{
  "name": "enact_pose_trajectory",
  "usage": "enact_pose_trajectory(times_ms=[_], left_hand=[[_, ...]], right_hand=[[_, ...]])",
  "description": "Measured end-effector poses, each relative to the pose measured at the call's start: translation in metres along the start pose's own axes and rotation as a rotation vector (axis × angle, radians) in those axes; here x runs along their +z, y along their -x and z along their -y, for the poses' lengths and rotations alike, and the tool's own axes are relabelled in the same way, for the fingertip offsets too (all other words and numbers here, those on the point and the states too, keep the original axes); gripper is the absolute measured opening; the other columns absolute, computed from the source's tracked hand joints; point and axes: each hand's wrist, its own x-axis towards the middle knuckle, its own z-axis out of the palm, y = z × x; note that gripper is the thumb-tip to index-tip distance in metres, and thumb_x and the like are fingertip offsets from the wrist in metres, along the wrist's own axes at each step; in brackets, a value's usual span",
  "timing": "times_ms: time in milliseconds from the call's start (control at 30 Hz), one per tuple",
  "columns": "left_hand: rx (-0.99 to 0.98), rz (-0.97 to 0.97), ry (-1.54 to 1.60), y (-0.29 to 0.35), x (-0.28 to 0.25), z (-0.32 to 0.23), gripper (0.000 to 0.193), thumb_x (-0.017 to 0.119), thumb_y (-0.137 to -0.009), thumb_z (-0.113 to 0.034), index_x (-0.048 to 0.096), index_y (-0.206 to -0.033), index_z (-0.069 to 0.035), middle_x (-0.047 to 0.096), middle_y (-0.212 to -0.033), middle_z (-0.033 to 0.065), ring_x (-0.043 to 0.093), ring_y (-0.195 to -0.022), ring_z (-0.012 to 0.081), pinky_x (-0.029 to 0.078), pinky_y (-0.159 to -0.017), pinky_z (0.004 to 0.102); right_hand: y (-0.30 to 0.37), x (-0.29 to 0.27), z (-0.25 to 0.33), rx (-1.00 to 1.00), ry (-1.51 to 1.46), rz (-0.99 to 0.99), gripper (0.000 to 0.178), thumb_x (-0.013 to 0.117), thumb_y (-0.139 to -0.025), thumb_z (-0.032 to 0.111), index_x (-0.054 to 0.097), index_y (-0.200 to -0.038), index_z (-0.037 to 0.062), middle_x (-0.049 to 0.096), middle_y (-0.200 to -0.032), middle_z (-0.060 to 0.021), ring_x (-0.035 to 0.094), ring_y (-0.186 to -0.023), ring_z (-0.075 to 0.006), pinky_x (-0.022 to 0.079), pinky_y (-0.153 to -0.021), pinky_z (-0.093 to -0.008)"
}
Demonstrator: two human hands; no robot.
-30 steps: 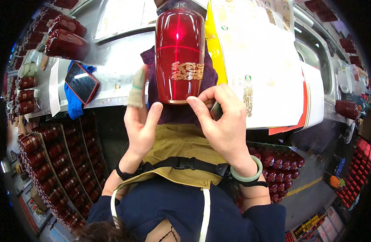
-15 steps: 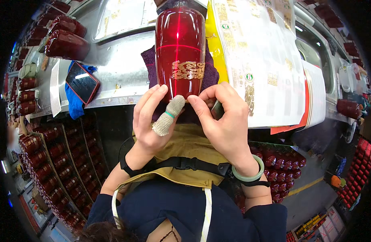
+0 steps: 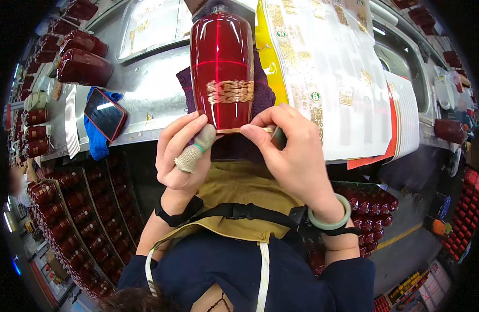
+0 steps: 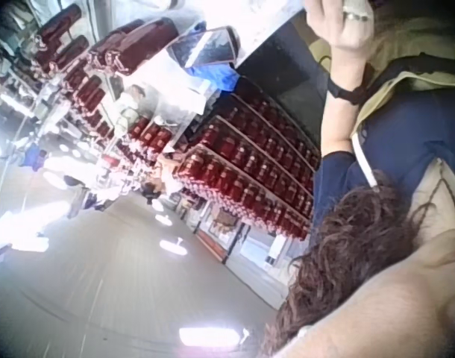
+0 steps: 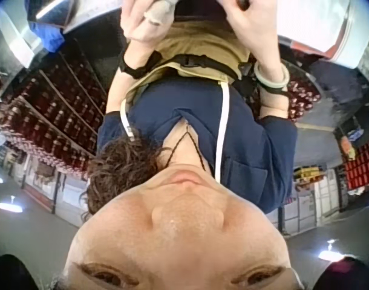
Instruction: Manual application of decorative labels and seals to red wine or liquor bottles at an industrial workstation.
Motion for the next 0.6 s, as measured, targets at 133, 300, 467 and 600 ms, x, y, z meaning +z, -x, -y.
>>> enact_pose_trajectory(times_ms=[133,300,467,600], left_hand=[[-0.026,-0.015,-0.026,0.005,0.001,0.003,0.031,0.089,-0.072,0.01,0.077,-0.1,0.007,0.078,-0.109,0.0138,0.076,-0.101,0.0306,0.065,-0.085,0.0369],[-0.028,-0.013,-0.008,0.01,0.002,0.001,0.028,0.082,-0.075,0.013,0.076,-0.101,0.009,0.077,-0.113,0.0172,0.075,-0.106,0.0341,0.066,-0.085,0.0388],[0.012,0.003,-0.006,0.01,0.002,0.002,0.027,0.077,-0.076,0.014,0.075,-0.103,0.01,0.077,-0.116,0.0187,0.073,-0.111,0.0354,0.067,-0.089,0.0392],[0.042,0.015,-0.025,0.013,0.002,0.003,0.031,0.077,-0.076,0.013,0.075,-0.107,0.01,0.077,-0.117,0.0187,0.073,-0.112,0.0356,0.067,-0.09,0.0389]], right_hand=[[-0.002,-0.018,0.006,-0.026,0.023,0.078,0.016,0.08,-0.092,0.011,0.07,-0.089,-0.0004,0.064,-0.079,-0.0101,0.059,-0.069,-0.0216,0.046,-0.065,-0.0344],[-0.002,-0.023,0.005,-0.126,0.011,0.073,0.015,0.081,-0.091,0.01,0.07,-0.087,0.0006,0.062,-0.077,-0.0086,0.057,-0.066,-0.0197,0.044,-0.063,-0.0343],[-0.004,-0.021,-0.008,-0.073,0.046,0.049,0.016,0.081,-0.091,0.011,0.07,-0.086,0.0003,0.058,-0.073,-0.0069,0.052,-0.064,-0.0186,0.042,-0.061,-0.034],[-0.005,-0.019,-0.016,-0.078,0.045,0.048,0.017,0.081,-0.091,0.012,0.07,-0.085,0.0005,0.057,-0.072,-0.0067,0.052,-0.063,-0.0184,0.041,-0.061,-0.0339]])
